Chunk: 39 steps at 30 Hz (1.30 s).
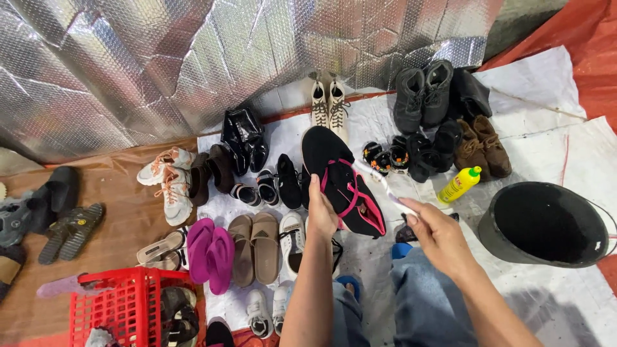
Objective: Cleaning a pair of sneakers using a toothbrush and water, then wiping with a cloth.
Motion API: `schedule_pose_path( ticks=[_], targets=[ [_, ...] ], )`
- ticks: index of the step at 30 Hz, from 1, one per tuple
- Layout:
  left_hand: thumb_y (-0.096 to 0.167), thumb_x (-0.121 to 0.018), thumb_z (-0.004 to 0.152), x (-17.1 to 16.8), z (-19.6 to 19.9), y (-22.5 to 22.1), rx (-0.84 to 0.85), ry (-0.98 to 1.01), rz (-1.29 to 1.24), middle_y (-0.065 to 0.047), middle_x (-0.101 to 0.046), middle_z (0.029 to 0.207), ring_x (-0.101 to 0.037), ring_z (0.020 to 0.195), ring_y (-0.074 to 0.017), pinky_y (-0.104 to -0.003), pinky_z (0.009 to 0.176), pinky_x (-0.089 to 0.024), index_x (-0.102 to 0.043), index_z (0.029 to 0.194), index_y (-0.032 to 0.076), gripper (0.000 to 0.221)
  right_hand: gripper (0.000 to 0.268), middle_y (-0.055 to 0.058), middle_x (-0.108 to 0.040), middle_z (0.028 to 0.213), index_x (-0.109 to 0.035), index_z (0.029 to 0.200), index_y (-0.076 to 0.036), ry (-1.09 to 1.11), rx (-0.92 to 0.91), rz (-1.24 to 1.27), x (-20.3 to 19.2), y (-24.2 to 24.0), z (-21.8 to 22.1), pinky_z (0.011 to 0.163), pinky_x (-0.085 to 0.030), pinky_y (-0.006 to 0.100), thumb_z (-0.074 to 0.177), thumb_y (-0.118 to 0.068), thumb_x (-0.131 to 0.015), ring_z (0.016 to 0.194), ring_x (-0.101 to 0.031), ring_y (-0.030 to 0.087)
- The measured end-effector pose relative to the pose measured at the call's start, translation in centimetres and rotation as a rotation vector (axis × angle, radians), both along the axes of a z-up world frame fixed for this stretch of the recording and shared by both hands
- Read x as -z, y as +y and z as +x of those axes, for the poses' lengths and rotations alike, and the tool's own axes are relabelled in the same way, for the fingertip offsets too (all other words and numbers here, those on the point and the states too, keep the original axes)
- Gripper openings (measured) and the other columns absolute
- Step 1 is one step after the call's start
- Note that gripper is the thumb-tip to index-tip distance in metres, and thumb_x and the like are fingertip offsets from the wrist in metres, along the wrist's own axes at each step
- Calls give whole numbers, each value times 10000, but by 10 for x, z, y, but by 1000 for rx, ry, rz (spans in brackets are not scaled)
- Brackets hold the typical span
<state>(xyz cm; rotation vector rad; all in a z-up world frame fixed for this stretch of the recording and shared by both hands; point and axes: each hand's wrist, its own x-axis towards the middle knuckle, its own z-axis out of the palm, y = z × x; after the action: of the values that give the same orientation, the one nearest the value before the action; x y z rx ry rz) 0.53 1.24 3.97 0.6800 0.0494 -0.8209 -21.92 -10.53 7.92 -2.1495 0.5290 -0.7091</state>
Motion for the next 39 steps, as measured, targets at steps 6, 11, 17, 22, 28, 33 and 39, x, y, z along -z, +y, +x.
schedule_pose_path(
  ticks=[6,11,17,22,28,33,39],
  targets=[
    [686,-615,1008,26,-2,-9,51,22,12,-358,-582,1488,-609,1359,-460,-599,1088,-536,-493,1602,14,906,346,175,-817,1058,-736,1378,-107,-14,6,-95,-22,13,30,723,-673,438,1060,-158,-610,942,-818,337],
    [701,-619,996,15,-11,-11,66,31,7,-356,-537,1539,-558,1416,-468,-613,1133,-489,-426,1639,18,958,325,116,-776,1000,-749,1347,-152,-74,-2,-404,-36,12,55,697,-657,427,1035,-142,-660,876,-791,347],
    [623,-638,1024,30,-8,-15,70,-38,23,-339,-527,1565,-558,1423,-461,-590,1145,-492,-402,1652,26,898,355,92,-758,973,-753,1355,-203,-126,7,-463,-31,11,64,663,-636,439,1016,-126,-676,822,-777,345],
    [543,-667,1046,19,-11,-14,44,-110,7,-337,-509,1577,-568,1417,-440,-575,1146,-500,-366,1656,9,865,376,93,-756,946,-760,1368,-230,-130,-15,-424,-21,5,64,652,-631,429,1020,-126,-661,800,-775,339],
    [520,-609,1081,8,-16,-9,26,-350,91,-228,-310,1740,-402,1561,-352,-492,1245,-397,-230,1726,96,860,419,170,-735,840,-670,1487,-88,-77,83,-81,0,-10,59,653,-582,400,1087,-44,-552,670,-671,269],
    [554,-560,1093,-44,-24,1,42,-433,234,-295,-80,1768,-179,1628,-419,-538,1320,-205,-47,1712,-11,983,354,95,-751,837,-754,1373,-173,-166,-8,-218,0,20,64,614,-601,380,1054,-130,-608,668,-733,273],
    [482,-553,1119,13,-14,-6,75,-441,205,-264,-223,1756,-352,1578,-391,-511,1254,-381,-130,1731,55,857,352,108,-748,893,-767,1365,-196,-156,30,-303,7,6,73,682,-620,410,1042,-125,-646,748,-748,314]
  ],
)
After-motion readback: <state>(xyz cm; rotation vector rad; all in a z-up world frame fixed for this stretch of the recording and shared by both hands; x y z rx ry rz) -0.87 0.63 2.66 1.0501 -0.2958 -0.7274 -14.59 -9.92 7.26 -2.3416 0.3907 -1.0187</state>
